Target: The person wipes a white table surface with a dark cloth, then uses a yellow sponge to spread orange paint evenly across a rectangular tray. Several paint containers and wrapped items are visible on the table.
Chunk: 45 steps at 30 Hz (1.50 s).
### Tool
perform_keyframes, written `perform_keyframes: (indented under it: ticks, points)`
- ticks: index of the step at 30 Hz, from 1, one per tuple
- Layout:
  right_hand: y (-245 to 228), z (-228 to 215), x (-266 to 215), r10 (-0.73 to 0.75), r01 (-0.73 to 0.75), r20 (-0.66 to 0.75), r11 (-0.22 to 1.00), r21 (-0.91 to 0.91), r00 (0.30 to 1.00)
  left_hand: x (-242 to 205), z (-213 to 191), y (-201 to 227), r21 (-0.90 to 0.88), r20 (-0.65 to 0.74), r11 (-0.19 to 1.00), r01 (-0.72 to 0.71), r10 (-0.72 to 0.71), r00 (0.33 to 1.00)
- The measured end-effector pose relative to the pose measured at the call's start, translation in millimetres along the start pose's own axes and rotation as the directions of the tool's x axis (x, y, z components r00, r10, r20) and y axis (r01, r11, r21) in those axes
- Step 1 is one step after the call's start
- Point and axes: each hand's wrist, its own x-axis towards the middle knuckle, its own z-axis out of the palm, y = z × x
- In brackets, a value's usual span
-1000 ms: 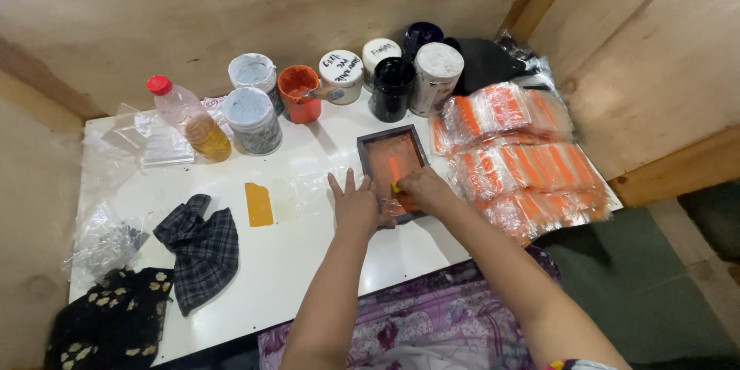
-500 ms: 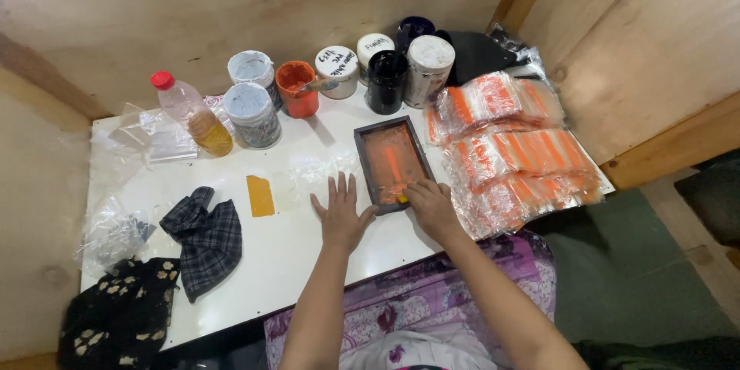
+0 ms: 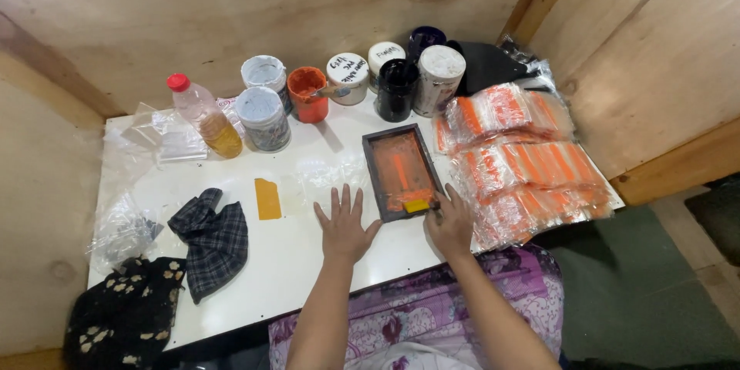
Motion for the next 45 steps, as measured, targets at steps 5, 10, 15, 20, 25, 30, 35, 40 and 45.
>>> perform_keyframes:
  ticks: [5,10,15,20,25,30,35,40,45]
  points:
    - [2.6,-5.5,3.2,0.054,-0.056,0.135,0.998,0.015,0.989,1.3,-1.3,0.0,0.02,0.046,1.0,0.004,-0.005,0.999]
    - [12.3,3.0,8.2,0.032,-0.02,0.214,0.998,-0.061,0.976,0.6,-9.2,1.5,-0.006,0.066,1.0,0.012,-0.012,0.998]
    - [22.9,13.6,6.2,-0.128,0.153,0.156,0.975,-0.161,0.979,-1.4,-15.5,2.7,-0.011,0.073,1.0,0.017,-0.016,0.997]
    - [25.1,8.8,6.0,-0.117,0.141,0.175,0.981,-0.131,0.978,-1.8,-13.2,2.8,-0.009,0.073,1.0,0.02,-0.019,0.997]
    - [26.4,7.0,7.6,-0.08,0.109,0.198,0.984,-0.139,0.977,-3.7,-18.8,4.8,-0.001,0.088,1.0,0.021,-0.021,0.996]
    - [27.1,8.7,7.3,-0.062,0.09,0.207,0.988,-0.129,0.976,-4.1,-19.6,5.0,0.003,0.089,1.0,0.022,-0.022,0.996]
    - [22.0,-0.5,10.4,-0.025,0.048,0.253,0.995,-0.086,0.967,-3.8,-19.7,5.5,-0.005,0.088,1.0,0.027,-0.027,0.996]
    - [13.5,-13.8,17.0,0.08,-0.06,0.364,0.996,-0.065,0.928,-4.1,-18.8,5.5,0.002,0.102,1.0,0.031,-0.031,0.994]
    - [7.5,-30.6,36.6,0.217,-0.204,0.467,0.976,-0.078,0.857,-3.6,-15.4,4.3,-0.014,0.071,1.0,0.025,-0.024,0.997]
